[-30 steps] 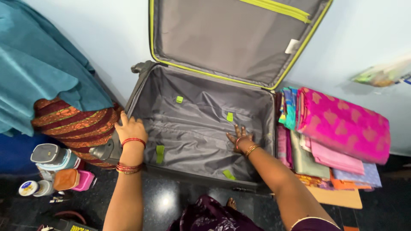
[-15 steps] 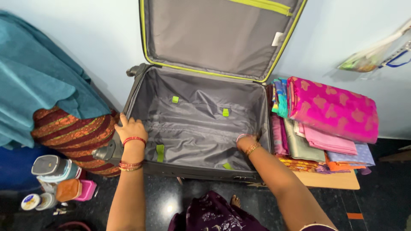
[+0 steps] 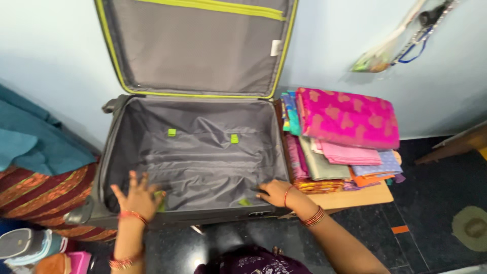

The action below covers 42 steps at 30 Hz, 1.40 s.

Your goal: The person unloads folded cloths from a suitcase, placing them onto a wooden table one by one.

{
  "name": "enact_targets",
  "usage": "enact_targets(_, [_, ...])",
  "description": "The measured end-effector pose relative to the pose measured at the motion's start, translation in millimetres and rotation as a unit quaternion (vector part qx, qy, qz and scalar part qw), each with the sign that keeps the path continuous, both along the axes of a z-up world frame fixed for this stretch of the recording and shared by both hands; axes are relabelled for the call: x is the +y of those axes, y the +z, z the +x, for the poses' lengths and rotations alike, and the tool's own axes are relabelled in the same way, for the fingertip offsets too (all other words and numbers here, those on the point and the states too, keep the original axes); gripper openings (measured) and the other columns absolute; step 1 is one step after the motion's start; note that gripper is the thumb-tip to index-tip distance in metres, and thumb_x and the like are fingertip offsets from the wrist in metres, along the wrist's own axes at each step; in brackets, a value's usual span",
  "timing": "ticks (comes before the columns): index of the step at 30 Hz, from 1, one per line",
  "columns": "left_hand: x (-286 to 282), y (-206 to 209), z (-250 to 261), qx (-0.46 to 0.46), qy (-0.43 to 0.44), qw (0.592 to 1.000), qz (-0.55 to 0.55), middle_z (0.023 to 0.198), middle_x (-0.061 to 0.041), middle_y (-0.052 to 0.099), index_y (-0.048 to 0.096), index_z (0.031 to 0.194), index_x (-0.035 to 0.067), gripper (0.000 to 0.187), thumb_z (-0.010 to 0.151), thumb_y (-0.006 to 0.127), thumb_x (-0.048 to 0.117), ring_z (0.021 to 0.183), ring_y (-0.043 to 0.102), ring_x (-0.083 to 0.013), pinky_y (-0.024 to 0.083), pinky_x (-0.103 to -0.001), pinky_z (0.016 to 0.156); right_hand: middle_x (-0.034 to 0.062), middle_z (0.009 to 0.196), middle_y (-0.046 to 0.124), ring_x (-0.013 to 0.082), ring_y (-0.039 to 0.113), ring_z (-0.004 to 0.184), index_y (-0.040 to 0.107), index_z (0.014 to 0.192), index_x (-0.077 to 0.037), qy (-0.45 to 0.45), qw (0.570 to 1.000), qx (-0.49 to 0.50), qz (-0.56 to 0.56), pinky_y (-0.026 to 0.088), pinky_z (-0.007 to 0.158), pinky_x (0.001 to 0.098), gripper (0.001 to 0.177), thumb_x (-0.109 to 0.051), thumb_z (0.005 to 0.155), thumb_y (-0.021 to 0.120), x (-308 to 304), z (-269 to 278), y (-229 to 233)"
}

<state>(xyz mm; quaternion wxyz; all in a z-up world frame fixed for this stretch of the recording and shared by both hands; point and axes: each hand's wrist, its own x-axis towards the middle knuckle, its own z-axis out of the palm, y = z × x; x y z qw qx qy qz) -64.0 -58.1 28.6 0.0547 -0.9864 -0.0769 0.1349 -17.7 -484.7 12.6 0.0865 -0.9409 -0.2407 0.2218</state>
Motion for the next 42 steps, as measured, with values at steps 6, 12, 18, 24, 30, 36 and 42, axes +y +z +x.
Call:
enact_targets(6, [-54,-19,-12,-0.032,0.026,0.999,0.005,0.165,0.008,0.034,0.059,0.138,0.044,0.053,0.096,0.038,0.068,0.159,0.011,-0.0167,0.006,-0.061,0.125,0.021,0.117,0.073,0.0398,0.066,0.112,0.071,0.116,-0.008,0.019,0.942,-0.196,0.271,0.052,0.097,0.0487,0.028,-0.025,0.096,0.062,-7,-11,1])
enact_targets(12, [-48,-26,-9,-0.032,0.082,0.996,0.015,0.165,0.009,0.034,0.059,0.14,0.044,0.056,0.094,0.04,0.07,0.16,0.01,-0.0183,0.008,-0.059,0.125,0.0274,0.148,0.053,0.0475,0.054,0.133,0.055,0.141,-0.004,-0.071,0.862,-0.464,0.189,0.047,0.106,0.0484,0.048,-0.012,0.094,0.059,-85,49,18])
enact_targets(18, [-52,-32,-9,-0.043,0.129,0.99,0.034,0.163,0.008,0.038,0.059,0.14,0.044,0.054,0.093,0.045,0.066,0.16,0.011,-0.0195,0.007,-0.06,0.124,0.0283,0.152,0.042,0.0439,0.045,0.139,0.038,0.149,0.003,-0.094,0.884,-0.451,0.082,0.034,0.117,0.0504,0.087,-0.031,0.079,0.077,-165,119,34])
enact_targets(24, [-50,-41,-6,-0.064,0.167,0.984,0.026,0.16,0.011,0.045,0.064,0.136,0.043,0.047,0.095,0.046,0.059,0.159,0.02,-0.0166,0.009,-0.06,0.125,0.0185,0.151,0.053,0.0348,0.057,0.132,0.046,0.15,-0.011,-0.103,0.878,-0.459,0.083,0.047,0.107,0.0454,0.084,-0.024,0.074,0.078,-186,139,5])
enact_targets(30, [-49,-49,-7,-0.076,0.179,0.98,0.028,0.157,0.014,0.049,0.064,0.135,0.043,0.047,0.095,0.046,0.058,0.157,0.024,-0.0144,0.011,-0.059,0.125,0.0178,0.098,0.075,0.0397,0.072,0.087,0.061,0.14,-0.021,-0.263,0.86,-0.399,0.179,0.056,0.073,0.0514,0.06,-0.032,0.084,0.078,-207,164,-19])
enact_targets(36, [-55,-45,-8,-0.079,0.192,0.977,0.042,0.154,0.012,0.054,0.067,0.133,0.041,0.045,0.097,0.044,0.055,0.158,0.026,-0.0144,0.013,-0.058,0.125,0.0233,0.081,0.07,0.0418,0.068,0.073,0.069,0.127,-0.009,-0.321,0.795,-0.439,0.271,0.051,0.067,0.0512,0.052,-0.035,0.085,0.083,-229,190,-28])
enact_targets(42, [-57,-38,-4,-0.086,0.169,0.981,0.026,0.152,0.008,0.054,0.065,0.134,0.038,0.046,0.095,0.045,0.051,0.155,0.028,-0.0156,0.015,-0.06,0.122,0.0189,0.091,0.073,0.0287,0.066,0.08,0.074,0.119,0.0,-0.288,0.685,-0.547,0.385,0.052,0.073,0.046,0.045,-0.038,0.1,0.086,-256,183,71])
